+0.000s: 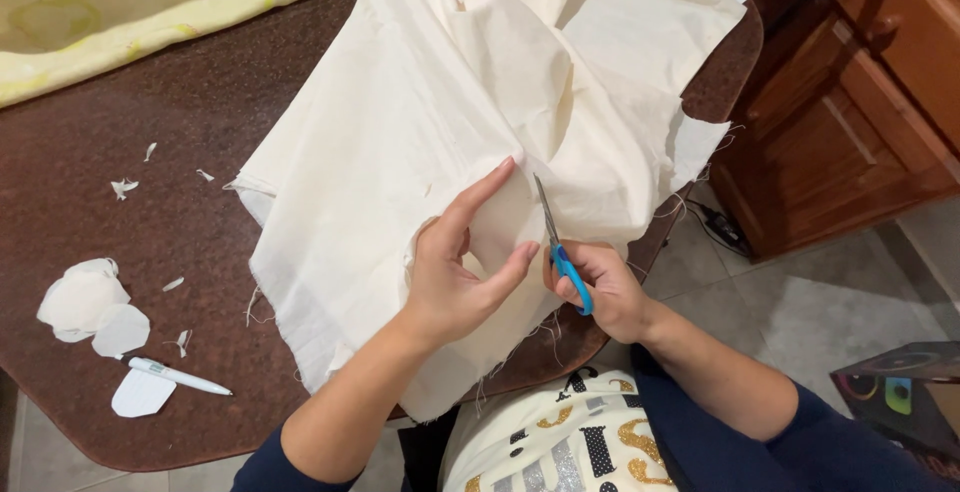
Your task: Tracing and cutting out small shapes from a piece of white fabric using a pen and scissors
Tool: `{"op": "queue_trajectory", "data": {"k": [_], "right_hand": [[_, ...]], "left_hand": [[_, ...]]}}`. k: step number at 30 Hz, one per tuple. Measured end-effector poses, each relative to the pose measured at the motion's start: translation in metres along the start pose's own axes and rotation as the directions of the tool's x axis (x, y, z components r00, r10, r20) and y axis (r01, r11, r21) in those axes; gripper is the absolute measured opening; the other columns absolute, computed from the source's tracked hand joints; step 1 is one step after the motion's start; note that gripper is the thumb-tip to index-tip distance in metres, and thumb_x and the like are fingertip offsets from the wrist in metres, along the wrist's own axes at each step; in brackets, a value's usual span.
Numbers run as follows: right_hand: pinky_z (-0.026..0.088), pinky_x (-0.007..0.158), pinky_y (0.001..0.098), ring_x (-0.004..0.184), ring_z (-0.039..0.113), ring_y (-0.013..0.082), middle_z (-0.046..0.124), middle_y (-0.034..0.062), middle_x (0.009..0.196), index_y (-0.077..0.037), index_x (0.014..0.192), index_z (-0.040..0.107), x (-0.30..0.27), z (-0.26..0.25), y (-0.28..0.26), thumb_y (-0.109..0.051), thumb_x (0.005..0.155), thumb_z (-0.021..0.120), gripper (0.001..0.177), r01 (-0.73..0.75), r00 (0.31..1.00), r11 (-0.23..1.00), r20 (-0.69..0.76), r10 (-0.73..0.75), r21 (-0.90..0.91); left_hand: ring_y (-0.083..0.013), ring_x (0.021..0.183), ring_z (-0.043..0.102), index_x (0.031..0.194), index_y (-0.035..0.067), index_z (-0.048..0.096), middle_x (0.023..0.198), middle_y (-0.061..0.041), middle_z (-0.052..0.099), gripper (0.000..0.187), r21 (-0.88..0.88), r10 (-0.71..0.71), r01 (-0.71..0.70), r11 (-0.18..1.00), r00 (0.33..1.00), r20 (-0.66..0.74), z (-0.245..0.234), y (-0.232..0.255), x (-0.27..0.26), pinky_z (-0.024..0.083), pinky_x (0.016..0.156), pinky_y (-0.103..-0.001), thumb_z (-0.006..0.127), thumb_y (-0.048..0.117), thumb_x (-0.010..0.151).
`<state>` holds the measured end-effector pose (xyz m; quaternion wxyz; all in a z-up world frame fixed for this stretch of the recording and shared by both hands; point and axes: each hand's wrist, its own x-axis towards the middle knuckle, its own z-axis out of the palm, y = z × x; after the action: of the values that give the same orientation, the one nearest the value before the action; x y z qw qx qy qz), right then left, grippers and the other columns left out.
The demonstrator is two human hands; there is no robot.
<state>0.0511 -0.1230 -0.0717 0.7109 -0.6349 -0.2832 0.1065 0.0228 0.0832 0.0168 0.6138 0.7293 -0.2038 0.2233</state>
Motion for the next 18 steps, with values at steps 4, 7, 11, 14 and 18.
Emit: {"op": "queue_trajectory", "data": {"k": [4,7,11,14,18], "right_hand": [[0.039,0.052,0.0228,0.054,0.041,0.0087,0.05,0.0015,0.054,-0.009,0.07,0.06,-0.001,-0.001,0.001,-0.041,0.099,0.068,0.044,0.004,1.0,1.0,0.004,-0.004,0.001],[0.039,0.053,0.0223,0.055,0.041,0.0086,0.049,0.0009,0.055,-0.009,0.071,0.059,-0.001,0.0,-0.002,-0.039,0.1,0.068,0.043,0.005,1.0,1.0,0.005,-0.005,0.019],[0.039,0.052,0.0221,0.054,0.04,0.0081,0.049,0.0002,0.054,-0.009,0.07,0.059,-0.001,0.0,-0.005,-0.038,0.098,0.07,0.042,-0.002,1.0,1.0,0.026,0.002,0.016],[0.039,0.051,0.022,0.054,0.041,0.0083,0.05,0.0005,0.054,-0.008,0.069,0.06,-0.002,0.001,-0.007,-0.039,0.097,0.072,0.043,-0.01,0.999,1.0,0.041,0.01,0.02],[0.039,0.053,0.0215,0.057,0.042,0.007,0.051,-0.0006,0.057,-0.009,0.072,0.061,-0.004,-0.001,-0.007,-0.04,0.097,0.072,0.041,-0.039,0.998,0.998,0.056,0.036,0.048]], "left_hand": [[-0.0182,0.108,0.073,0.144,0.008,0.059,0.128,-0.013,0.075,0.062,-0.017,-0.009,0.009,1.0,1.0,0.001,-0.003,0.0,0.003,0.058,0.082,-0.025,0.081,0.004,0.086],[-0.0198,0.109,0.073,0.142,0.008,0.061,0.127,-0.013,0.075,0.059,-0.031,-0.019,0.019,0.999,1.0,0.006,-0.006,0.0,0.005,0.059,0.084,-0.028,0.08,0.003,0.086],[-0.0223,0.11,0.074,0.138,0.007,0.065,0.126,-0.012,0.075,0.053,-0.052,-0.032,0.033,0.998,0.999,0.015,-0.008,0.0,0.007,0.06,0.088,-0.032,0.079,0.002,0.086],[-0.02,0.105,0.075,0.133,0.009,0.069,0.122,-0.009,0.077,0.047,-0.025,-0.039,0.039,0.999,0.999,-0.001,-0.01,-0.002,0.006,0.06,0.085,-0.03,0.078,0.001,0.087],[0.0028,0.086,0.059,0.133,0.018,0.071,0.119,0.0,0.079,0.046,0.021,-0.06,0.06,0.998,0.998,-0.032,-0.011,0.007,0.008,0.051,0.075,-0.015,0.081,0.005,0.09]]}}
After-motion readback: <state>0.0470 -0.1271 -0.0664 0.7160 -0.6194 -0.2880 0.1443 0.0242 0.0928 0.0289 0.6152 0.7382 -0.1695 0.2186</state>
